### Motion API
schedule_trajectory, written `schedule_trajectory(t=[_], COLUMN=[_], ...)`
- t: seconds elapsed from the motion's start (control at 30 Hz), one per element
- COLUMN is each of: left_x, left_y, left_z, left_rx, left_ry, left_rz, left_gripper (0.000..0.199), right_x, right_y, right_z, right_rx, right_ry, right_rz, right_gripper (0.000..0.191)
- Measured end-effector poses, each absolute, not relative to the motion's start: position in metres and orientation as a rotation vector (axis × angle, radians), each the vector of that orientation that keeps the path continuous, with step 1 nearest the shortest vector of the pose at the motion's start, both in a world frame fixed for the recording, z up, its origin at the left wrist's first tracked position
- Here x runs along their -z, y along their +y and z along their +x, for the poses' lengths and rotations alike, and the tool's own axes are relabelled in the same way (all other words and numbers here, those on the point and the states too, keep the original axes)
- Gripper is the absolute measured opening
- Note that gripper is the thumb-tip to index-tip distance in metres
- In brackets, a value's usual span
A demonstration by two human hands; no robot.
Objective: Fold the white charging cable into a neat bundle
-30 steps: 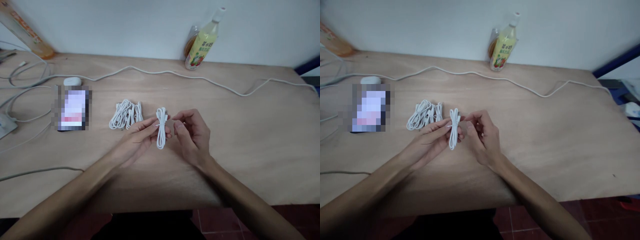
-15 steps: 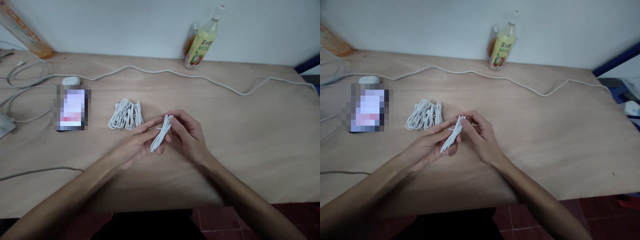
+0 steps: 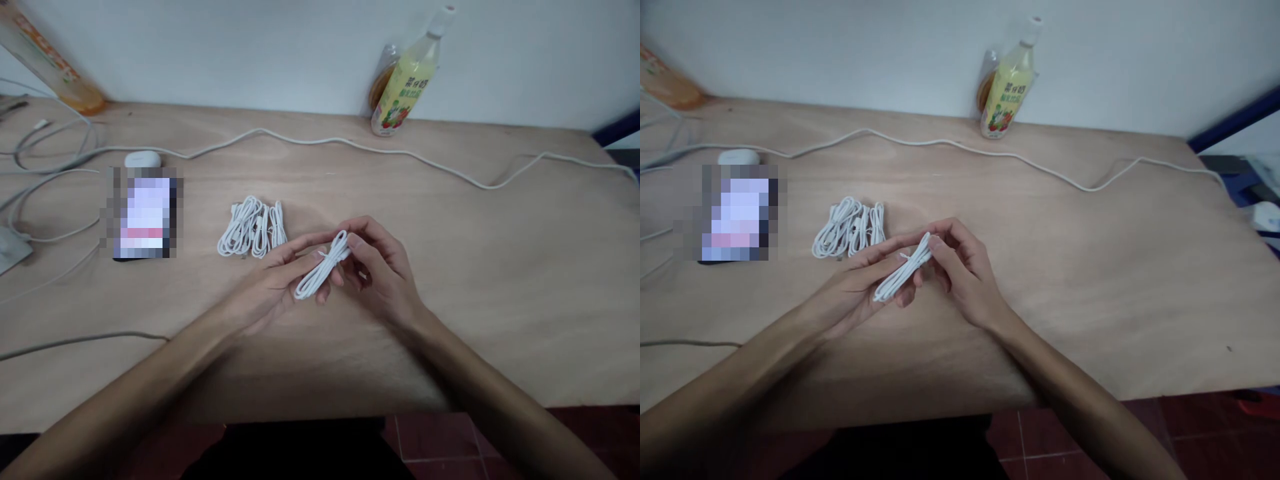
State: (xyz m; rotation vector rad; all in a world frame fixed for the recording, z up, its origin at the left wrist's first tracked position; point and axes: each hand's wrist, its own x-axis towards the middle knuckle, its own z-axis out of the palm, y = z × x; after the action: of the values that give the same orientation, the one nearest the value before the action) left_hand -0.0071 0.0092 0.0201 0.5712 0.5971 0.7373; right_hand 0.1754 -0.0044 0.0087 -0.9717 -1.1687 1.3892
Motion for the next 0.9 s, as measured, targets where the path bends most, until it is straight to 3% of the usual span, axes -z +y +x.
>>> schedule_trajectory(t=[0.2, 0.43, 0.6, 0.7, 0.9], left_x=[-0.017, -0.014, -0.01, -0.008, -0.008], left_y=[0.01, 0.01, 0.012, 0.013, 0.013], left_z=[-0.007, -0.006, -0.002, -0.003, -0.004], left_rx=[-0.734, -0.768, -0.89, -0.945, -1.06], left_ry=[0.62, 0.647, 0.688, 0.746, 0.883], left_rz=[0.598, 0.601, 0.713, 0.772, 0.827], left_gripper=[0.034, 0.028, 0.019, 0.015, 0.025], right_x=[-0.003, 0.0, 0.0, -0.001, -0.001], right_y=[-0.004, -0.006, -0.011, -0.014, -0.016], right_z=[0.177, 0.178, 0.175, 0.174, 0.174], right_rx=[-1.253, -1.161, -0.933, -0.787, -0.352], right_ry=[-1.21, -1.275, -1.322, -1.483, -1.719], right_rz=[-0.993, -1.0, -1.035, -1.084, -1.148], right_gripper=[0.025, 0.02, 0.007, 0.011, 0.015])
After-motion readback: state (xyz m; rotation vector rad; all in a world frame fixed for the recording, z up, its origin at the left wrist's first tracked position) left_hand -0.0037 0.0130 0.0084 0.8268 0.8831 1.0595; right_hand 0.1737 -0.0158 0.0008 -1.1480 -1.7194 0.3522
